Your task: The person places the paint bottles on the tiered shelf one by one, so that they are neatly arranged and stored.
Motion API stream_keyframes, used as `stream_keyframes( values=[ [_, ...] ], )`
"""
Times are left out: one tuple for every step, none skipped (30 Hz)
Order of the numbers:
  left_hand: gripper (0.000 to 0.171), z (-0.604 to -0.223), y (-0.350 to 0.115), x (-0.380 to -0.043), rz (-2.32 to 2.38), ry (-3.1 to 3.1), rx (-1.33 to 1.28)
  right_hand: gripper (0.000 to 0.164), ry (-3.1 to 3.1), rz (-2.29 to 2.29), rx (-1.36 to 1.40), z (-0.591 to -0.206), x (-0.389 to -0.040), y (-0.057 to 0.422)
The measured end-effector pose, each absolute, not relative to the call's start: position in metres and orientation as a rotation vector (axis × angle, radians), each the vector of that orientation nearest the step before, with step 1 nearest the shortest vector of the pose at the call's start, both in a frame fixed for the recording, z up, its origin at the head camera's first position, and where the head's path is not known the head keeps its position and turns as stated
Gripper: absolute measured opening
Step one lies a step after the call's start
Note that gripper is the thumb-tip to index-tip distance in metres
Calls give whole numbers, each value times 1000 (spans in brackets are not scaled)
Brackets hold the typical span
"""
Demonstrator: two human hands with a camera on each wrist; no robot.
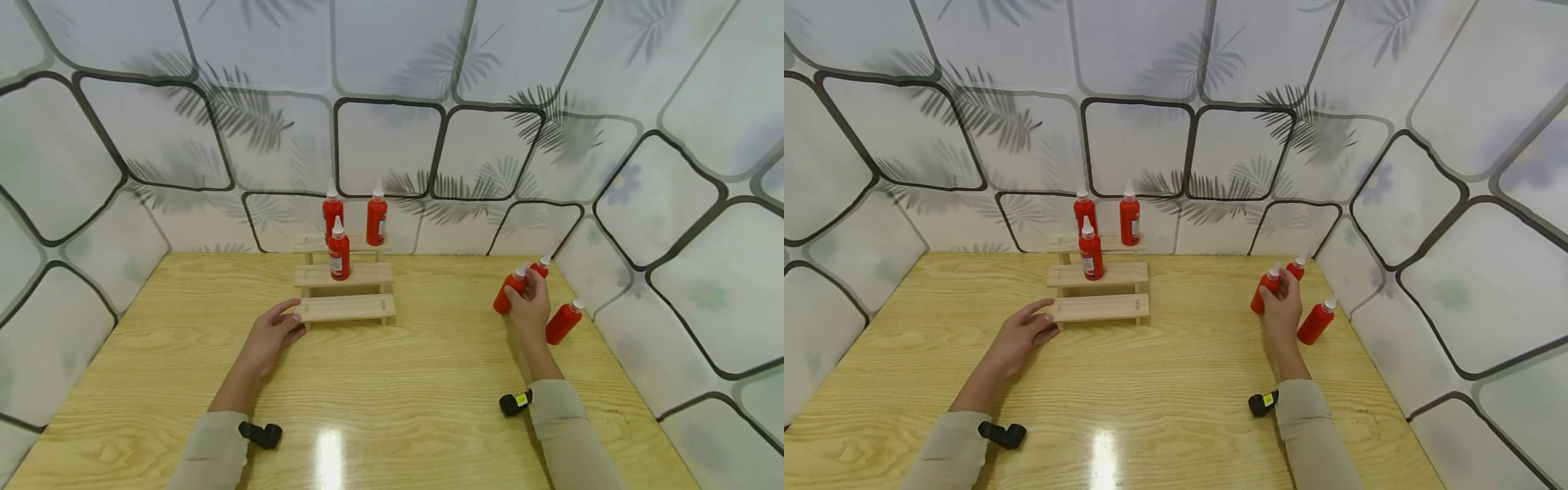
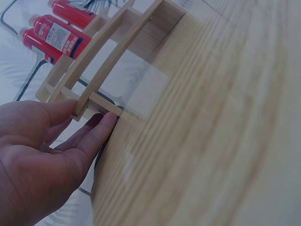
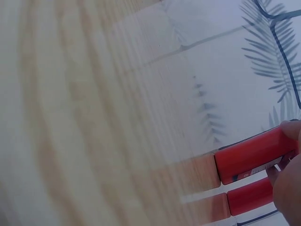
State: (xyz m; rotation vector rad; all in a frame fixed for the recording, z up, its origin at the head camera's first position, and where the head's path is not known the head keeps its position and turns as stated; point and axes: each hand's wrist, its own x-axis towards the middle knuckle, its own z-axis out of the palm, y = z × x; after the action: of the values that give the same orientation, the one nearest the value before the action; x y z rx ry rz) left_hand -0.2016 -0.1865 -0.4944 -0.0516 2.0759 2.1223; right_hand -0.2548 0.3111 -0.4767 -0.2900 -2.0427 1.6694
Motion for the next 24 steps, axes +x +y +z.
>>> stream_keyframes(
  values=[
    [50, -494, -186, -201, 2122, 2074, -53, 58, -2047, 1667, -297, -477, -255, 311],
    [50, -494, -186, -201, 2123, 2072, -55, 58, -2049, 1671, -303, -476, -256, 312],
    [50, -494, -186, -201, 2122, 2071, -56, 58, -2052, 1670, -303, -476, -256, 312],
    [50, -493, -186, -201, 2122, 2071, -57, 57, -2058, 1664, -296, -476, -257, 311],
    [51, -493, -186, -201, 2120, 2071, -57, 57, -2059, 1674, -292, -472, -255, 308],
    [51, -492, -186, -201, 2118, 2072, -56, 57, -2062, 1685, -286, -471, -255, 307],
    [51, -492, -186, -201, 2118, 2072, -56, 57, -2065, 1692, -274, -470, -256, 304],
    [51, -492, -186, -201, 2118, 2072, -56, 57, -2069, 1695, -256, -469, -256, 302],
    [51, -492, -186, -201, 2118, 2072, -56, 57, -2075, 1694, -237, -467, -256, 298],
    [51, -493, -186, -201, 2117, 2073, -56, 57, -2078, 1704, -221, -466, -257, 294],
    [51, -493, -186, -201, 2118, 2073, -58, 58, -2076, 1721, -205, -464, -257, 290],
    [51, -493, -186, -201, 2118, 2072, -60, 58, -2079, 1725, -183, -466, -260, 288],
    [51, -494, -186, -201, 2120, 2071, -63, 58, -2083, 1725, -161, -464, -260, 283],
    [50, -494, -186, -202, 2122, 2070, -66, 59, -2088, 1729, -136, -463, -261, 279],
    [50, -495, -186, -202, 2124, 2069, -67, 59, -2096, 1734, -115, -461, -261, 274],
    [50, -495, -186, -202, 2126, 2068, -68, 59, -2099, 1741, -89, -459, -261, 268],
    [50, -495, -186, -202, 2128, 2067, -69, 59, -2100, 1744, -59, -457, -262, 263],
    [50, -496, -186, -203, 2131, 2065, -70, 60, -2103, 1751, -31, -454, -262, 258],
    [50, -496, -185, -203, 2133, 2065, -70, 60, -2105, 1759, -2, -452, -263, 253],
    [50, -496, -185, -203, 2133, 2066, -70, 61, -2103, 1771, 26, -449, -263, 248],
    [50, -496, -185, -203, 2133, 2067, -70, 61, -2103, 1782, 50, -445, -264, 243],
    [50, -495, -185, -203, 2134, 2066, -71, 61, -2096, 1804, 72, -441, -264, 237],
    [50, -495, -185, -203, 2134, 2067, -72, 61, -2099, 1817, 89, -436, -263, 231],
    [50, -495, -186, -202, 2133, 2067, -71, 61, -2104, 1832, 104, -430, -262, 225]
  ],
)
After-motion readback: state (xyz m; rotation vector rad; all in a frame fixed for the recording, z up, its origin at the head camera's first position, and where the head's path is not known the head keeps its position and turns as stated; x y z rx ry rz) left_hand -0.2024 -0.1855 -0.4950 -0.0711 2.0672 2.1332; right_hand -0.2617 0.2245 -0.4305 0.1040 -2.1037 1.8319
